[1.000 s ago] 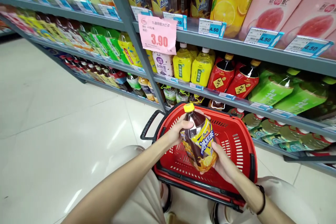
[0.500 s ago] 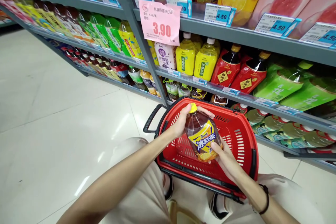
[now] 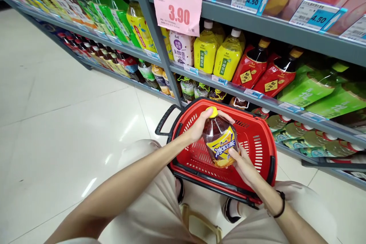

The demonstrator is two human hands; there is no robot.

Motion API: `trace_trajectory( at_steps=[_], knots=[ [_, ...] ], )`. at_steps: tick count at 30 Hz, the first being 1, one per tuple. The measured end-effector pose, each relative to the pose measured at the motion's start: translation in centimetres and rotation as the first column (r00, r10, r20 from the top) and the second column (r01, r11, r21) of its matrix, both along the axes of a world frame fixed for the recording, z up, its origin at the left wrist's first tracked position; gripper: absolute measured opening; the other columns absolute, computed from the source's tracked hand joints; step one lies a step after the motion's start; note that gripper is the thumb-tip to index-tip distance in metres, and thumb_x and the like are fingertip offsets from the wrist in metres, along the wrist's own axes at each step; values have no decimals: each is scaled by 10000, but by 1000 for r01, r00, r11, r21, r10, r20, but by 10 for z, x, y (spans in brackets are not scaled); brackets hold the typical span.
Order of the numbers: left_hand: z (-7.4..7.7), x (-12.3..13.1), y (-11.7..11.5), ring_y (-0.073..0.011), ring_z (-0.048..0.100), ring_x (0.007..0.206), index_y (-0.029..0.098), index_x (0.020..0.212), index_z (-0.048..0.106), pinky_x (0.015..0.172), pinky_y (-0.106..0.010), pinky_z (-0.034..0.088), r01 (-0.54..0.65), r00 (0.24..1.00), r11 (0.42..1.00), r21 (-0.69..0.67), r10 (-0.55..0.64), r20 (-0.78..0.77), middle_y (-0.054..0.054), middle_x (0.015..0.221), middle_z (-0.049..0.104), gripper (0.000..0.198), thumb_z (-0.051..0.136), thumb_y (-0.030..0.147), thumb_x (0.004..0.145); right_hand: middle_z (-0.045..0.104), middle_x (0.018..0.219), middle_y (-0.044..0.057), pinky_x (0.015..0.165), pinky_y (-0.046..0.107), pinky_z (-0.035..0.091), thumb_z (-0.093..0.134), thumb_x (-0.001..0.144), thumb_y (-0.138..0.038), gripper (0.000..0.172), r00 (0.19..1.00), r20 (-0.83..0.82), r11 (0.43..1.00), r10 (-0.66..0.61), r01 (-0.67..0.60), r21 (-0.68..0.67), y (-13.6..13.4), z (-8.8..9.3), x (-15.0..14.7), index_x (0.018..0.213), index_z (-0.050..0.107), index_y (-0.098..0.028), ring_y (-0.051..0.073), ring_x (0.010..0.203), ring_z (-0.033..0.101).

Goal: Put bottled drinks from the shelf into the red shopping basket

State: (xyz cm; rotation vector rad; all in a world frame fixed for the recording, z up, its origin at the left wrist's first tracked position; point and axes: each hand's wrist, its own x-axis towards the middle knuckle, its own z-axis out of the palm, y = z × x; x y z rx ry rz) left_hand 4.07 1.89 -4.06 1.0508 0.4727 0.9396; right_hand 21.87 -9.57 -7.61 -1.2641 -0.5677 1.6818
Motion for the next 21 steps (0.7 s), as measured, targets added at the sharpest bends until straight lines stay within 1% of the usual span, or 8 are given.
trace_trajectory(
  at_steps=[4,8,11,15,18,21],
  knots=[
    [-3,0,2,-310,760,1004,131,980,803,874,-375,582,-18,1000,1000,-11,18,12,-166,1018,802,726,557,807,879,776,1242,74,1122,498,546,1012,560,-586,865,1000,18,1000,-11,12,-25,0,-1,0,1278,675,-240,321,1207,718],
    [-7,3,4,-311,765,972,124,989,806,865,-374,587,-17,1000,998,-60,18,23,-166,1001,805,731,582,809,865,786,1207,69,1095,496,566,1004,559,-615,846,1000,19,999,-22,23,-45,1,-1,1,1240,681,-231,320,1174,731],
    [-6,6,4,-308,768,953,123,1000,807,863,-374,589,-23,999,996,-86,25,26,-162,988,807,726,596,803,861,786,1208,69,1094,493,567,1004,563,-609,853,999,16,999,-29,29,-45,2,0,2,1253,677,-229,322,1185,728],
    [-4,6,3,-307,770,934,126,1012,808,855,-378,590,-21,1000,993,-118,23,21,-159,974,808,719,606,799,857,787,1200,67,1099,503,560,1000,585,-594,821,1000,2,999,-28,28,-38,2,1,2,1252,680,-236,328,1202,722],
    [-6,6,3,-315,771,925,130,1015,809,839,-384,591,-34,999,993,-117,35,11,-160,964,809,728,608,809,845,791,1183,68,1103,501,555,993,609,-588,776,1000,-3,999,-17,17,-38,1,0,2,1226,686,-233,327,1206,720],
    [-8,5,3,-316,773,922,130,1015,812,834,-385,592,-38,999,993,-110,39,7,-161,961,809,724,595,802,856,792,1178,72,1105,498,551,993,604,-595,781,1000,1,999,-19,19,-47,1,0,1,1224,690,-228,327,1206,719]
  ],
)
